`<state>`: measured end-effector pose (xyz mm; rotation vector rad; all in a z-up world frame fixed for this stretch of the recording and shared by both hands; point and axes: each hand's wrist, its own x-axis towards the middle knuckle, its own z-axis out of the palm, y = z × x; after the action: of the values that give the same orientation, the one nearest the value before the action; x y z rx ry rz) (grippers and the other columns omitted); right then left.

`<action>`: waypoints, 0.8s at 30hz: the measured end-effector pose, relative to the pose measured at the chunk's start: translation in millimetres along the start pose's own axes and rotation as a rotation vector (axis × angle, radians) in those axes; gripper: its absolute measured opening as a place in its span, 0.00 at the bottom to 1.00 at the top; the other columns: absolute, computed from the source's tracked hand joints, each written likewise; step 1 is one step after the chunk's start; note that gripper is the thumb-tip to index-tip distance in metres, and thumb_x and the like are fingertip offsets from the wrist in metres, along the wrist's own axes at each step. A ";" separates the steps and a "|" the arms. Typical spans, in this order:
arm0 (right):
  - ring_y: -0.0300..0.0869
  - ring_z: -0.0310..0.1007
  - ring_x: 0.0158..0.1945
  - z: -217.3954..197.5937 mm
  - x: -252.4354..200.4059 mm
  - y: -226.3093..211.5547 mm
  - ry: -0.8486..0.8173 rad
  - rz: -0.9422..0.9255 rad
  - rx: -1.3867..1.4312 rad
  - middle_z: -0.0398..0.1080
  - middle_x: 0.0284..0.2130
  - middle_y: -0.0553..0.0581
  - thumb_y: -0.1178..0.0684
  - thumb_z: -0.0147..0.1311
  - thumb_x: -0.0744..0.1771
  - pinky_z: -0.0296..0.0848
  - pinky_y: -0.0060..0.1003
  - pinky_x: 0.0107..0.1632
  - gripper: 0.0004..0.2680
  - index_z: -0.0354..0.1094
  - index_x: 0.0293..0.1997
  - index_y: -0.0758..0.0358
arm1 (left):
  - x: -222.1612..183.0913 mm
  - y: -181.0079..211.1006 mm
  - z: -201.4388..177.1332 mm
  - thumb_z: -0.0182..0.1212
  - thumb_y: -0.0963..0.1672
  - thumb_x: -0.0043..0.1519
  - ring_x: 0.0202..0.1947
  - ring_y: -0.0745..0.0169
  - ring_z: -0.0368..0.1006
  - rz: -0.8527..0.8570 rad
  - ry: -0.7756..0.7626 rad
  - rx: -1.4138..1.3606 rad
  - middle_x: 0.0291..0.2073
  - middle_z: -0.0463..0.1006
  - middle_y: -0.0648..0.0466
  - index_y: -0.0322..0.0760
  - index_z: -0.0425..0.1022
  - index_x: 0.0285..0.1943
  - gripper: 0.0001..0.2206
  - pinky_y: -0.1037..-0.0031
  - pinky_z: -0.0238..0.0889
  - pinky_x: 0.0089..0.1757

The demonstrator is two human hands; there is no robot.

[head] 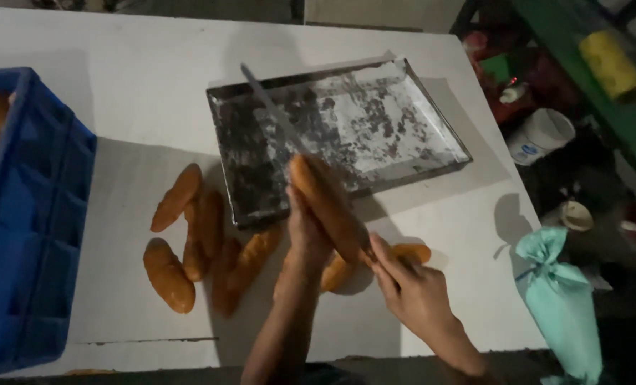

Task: The person takes fried dough pieces from a baking tray one at a time and slices each lengthwise in half with a long knife, placing the cut halves on the table. The tray gradually empties as the pile of sliced dough pieces grows.

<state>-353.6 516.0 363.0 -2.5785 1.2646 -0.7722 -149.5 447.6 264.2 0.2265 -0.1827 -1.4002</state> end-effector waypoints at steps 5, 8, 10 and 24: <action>0.49 0.73 0.20 1.8 -85.1 38.6 -0.193 0.060 0.032 0.75 0.21 0.62 0.55 0.63 0.64 0.72 0.42 0.27 0.25 0.60 0.71 0.52 | 11.5 34.3 6.5 0.43 0.63 0.67 0.55 0.46 0.72 0.159 -0.152 -0.069 0.58 0.74 0.46 0.40 0.62 0.74 0.35 0.57 0.68 0.55; 0.41 0.78 0.21 9.5 -115.2 65.7 -0.159 0.081 0.231 0.80 0.28 0.61 0.59 0.62 0.63 0.77 0.36 0.27 0.26 0.58 0.70 0.55 | 4.5 40.1 23.4 0.44 0.63 0.69 0.52 0.47 0.72 0.190 -0.225 -0.046 0.56 0.74 0.47 0.42 0.62 0.75 0.34 0.56 0.69 0.52; 0.40 0.82 0.29 9.4 -123.6 67.7 -0.045 -0.150 0.254 0.80 0.34 0.63 0.62 0.58 0.64 0.79 0.34 0.33 0.26 0.56 0.72 0.59 | -5.2 36.6 41.8 0.44 0.63 0.68 0.51 0.49 0.72 0.150 -0.183 -0.008 0.55 0.74 0.47 0.42 0.61 0.75 0.34 0.56 0.70 0.51; 0.46 0.76 0.23 -14.9 -25.3 -11.0 0.105 -0.138 0.158 0.75 0.26 0.61 0.58 0.60 0.66 0.72 0.36 0.28 0.21 0.64 0.68 0.61 | -20.2 15.4 29.6 0.48 0.63 0.67 0.54 0.51 0.72 0.112 -0.287 -0.039 0.58 0.72 0.48 0.44 0.59 0.77 0.35 0.58 0.69 0.52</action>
<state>-366.6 543.6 370.1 -2.5461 1.0146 -1.0024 -145.7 468.4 297.0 -0.0185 -0.3993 -1.3192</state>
